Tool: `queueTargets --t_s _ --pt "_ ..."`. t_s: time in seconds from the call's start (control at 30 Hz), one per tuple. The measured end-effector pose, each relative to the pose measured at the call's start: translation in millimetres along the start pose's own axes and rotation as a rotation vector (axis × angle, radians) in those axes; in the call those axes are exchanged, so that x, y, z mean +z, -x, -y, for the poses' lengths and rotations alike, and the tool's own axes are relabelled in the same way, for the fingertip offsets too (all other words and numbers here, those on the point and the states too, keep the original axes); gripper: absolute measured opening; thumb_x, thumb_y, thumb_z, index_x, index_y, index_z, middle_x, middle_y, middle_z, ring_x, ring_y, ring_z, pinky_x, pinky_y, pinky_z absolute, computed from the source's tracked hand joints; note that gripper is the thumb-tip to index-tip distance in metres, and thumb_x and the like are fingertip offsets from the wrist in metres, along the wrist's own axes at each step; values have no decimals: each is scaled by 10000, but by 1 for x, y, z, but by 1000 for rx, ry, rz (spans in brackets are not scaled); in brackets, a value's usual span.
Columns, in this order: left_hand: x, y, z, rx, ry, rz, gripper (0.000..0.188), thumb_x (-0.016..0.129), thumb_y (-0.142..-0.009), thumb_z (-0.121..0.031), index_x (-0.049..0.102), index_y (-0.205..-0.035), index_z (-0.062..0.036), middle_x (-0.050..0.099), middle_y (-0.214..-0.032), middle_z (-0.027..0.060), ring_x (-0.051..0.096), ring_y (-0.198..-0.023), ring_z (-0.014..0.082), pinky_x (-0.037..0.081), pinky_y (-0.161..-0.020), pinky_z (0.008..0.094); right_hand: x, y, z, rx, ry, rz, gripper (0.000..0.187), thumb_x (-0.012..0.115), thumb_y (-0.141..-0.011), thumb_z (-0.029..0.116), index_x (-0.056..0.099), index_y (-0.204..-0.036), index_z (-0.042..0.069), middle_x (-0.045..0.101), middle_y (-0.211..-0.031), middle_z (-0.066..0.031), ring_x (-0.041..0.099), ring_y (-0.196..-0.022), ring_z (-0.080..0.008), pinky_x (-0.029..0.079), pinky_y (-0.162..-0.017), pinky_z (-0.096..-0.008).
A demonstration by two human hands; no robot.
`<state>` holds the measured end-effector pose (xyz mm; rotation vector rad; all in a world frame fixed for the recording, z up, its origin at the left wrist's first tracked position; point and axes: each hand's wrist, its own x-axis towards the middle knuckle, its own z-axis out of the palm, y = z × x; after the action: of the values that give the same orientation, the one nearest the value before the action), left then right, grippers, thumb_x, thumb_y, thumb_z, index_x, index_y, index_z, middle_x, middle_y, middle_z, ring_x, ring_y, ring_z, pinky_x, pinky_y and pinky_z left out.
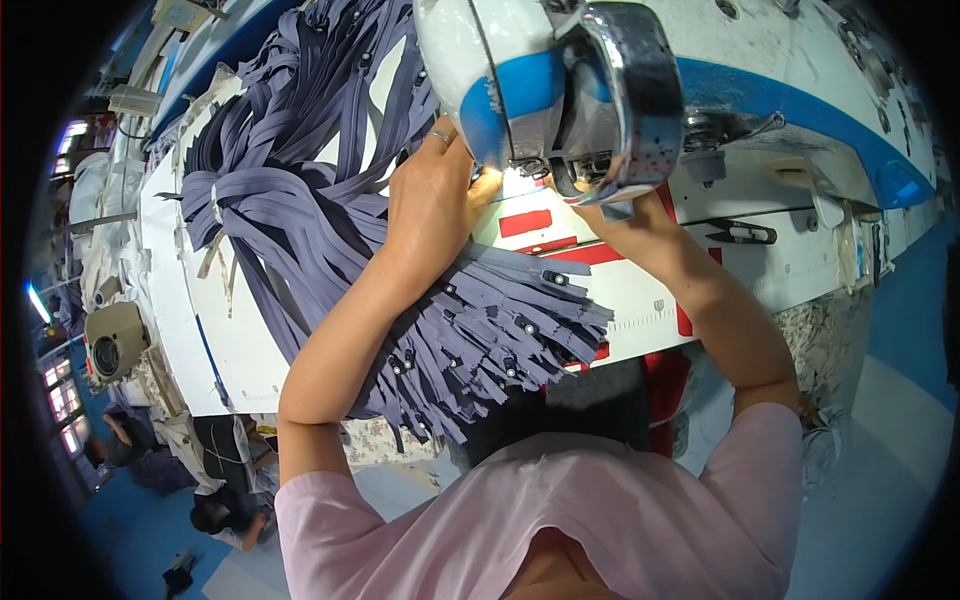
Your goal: Sew and finish a bundle of zippers using an industrial sewing machine.
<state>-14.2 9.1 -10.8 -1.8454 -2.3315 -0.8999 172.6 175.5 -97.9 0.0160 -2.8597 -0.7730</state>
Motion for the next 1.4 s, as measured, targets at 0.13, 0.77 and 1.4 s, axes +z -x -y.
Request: queueTargets --t_s 0.13,0.77,1.4 --pt "1 0 0 -36 -18 63 261 734 -795 -112 607 -1001 -16 607 -991 159 647 -793 366 527 -640 443 -15 -5 -1 102 -272 -67 307 564 -849 11 594 -1147 79 534 -1121 -187 490 -1070 -388 418 -926 -474" --pt "5 4 7 -36 -104 120 328 739 -795 -112 589 -1066 -4 609 -1052 181 648 -840 381 530 -666 456 -66 -30 -12 390 -1108 -328 300 539 -834 2 636 -1110 71 627 -1093 -227 540 -1043 -445 435 -905 -512" --pt "4 0 3 -96 -36 129 339 755 -783 -127 589 -1049 2 614 -1036 180 656 -827 374 531 -665 455 -79 -37 -15 442 -1166 -419 203 556 -803 -20 633 -983 31 675 -884 -198 615 -891 -417 455 -840 -506"
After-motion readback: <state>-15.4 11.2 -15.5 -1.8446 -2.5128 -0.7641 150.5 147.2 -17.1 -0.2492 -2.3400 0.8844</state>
